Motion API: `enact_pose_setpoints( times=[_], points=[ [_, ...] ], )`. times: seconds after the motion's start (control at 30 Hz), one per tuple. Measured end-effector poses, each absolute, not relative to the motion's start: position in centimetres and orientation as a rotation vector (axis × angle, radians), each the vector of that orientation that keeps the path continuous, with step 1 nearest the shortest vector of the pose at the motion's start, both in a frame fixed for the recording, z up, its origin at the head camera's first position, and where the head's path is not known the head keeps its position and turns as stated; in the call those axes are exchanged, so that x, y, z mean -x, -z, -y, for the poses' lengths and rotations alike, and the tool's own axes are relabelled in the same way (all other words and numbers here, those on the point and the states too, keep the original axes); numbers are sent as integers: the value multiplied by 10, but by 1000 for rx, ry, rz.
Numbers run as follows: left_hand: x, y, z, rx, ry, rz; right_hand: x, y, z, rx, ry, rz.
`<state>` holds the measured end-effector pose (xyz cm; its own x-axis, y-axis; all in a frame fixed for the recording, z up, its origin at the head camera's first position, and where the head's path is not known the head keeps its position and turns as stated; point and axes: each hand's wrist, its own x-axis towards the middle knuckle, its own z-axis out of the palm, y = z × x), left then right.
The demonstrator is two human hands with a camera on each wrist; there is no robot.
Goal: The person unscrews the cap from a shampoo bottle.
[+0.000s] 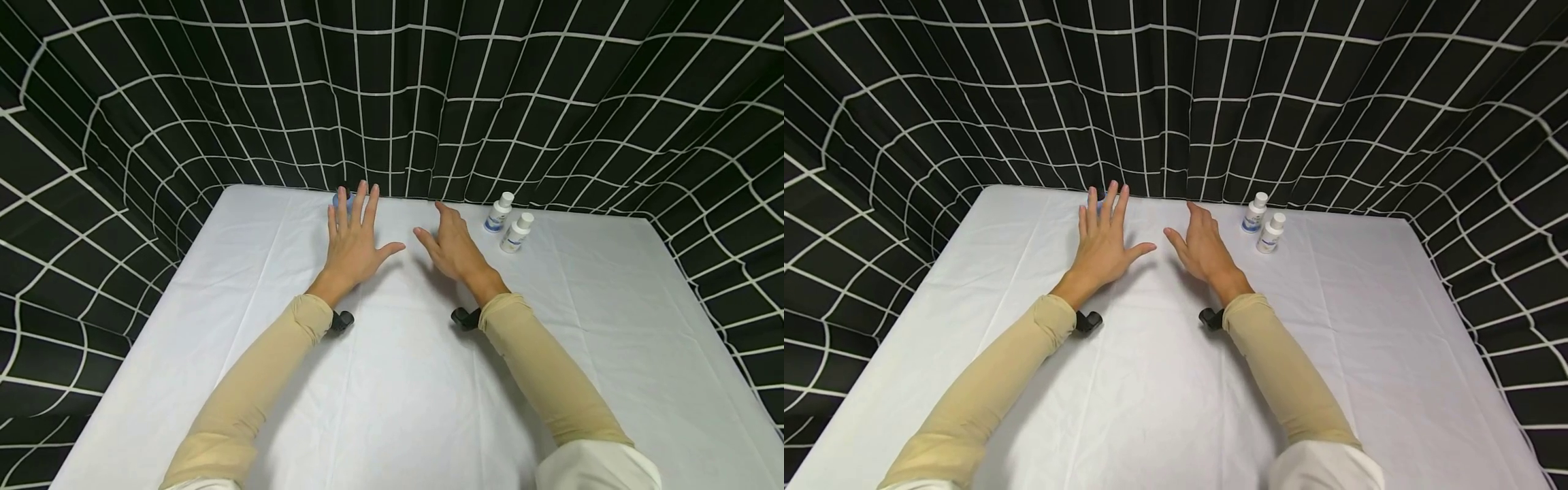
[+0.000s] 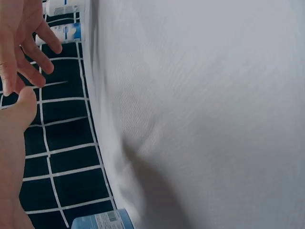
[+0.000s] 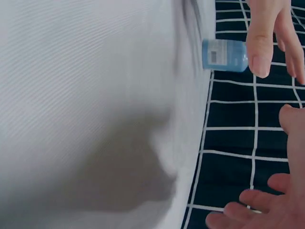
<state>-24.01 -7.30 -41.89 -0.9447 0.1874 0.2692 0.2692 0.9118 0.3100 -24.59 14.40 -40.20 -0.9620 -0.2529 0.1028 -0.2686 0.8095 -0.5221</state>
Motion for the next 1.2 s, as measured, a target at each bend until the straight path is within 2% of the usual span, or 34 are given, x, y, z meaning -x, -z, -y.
enact_pose_setpoints(
  times=[0.57,0.93,1.2],
  points=[
    [266,414,99,43,917,2632,270,393,-110,-461,-1093,2880],
    [284,426,118,-113,1177,2567,282,385,-75,-497,-1214,2835],
    [294,436,117,-157,1301,2597,297,394,-56,-487,-1256,2800]
  ],
)
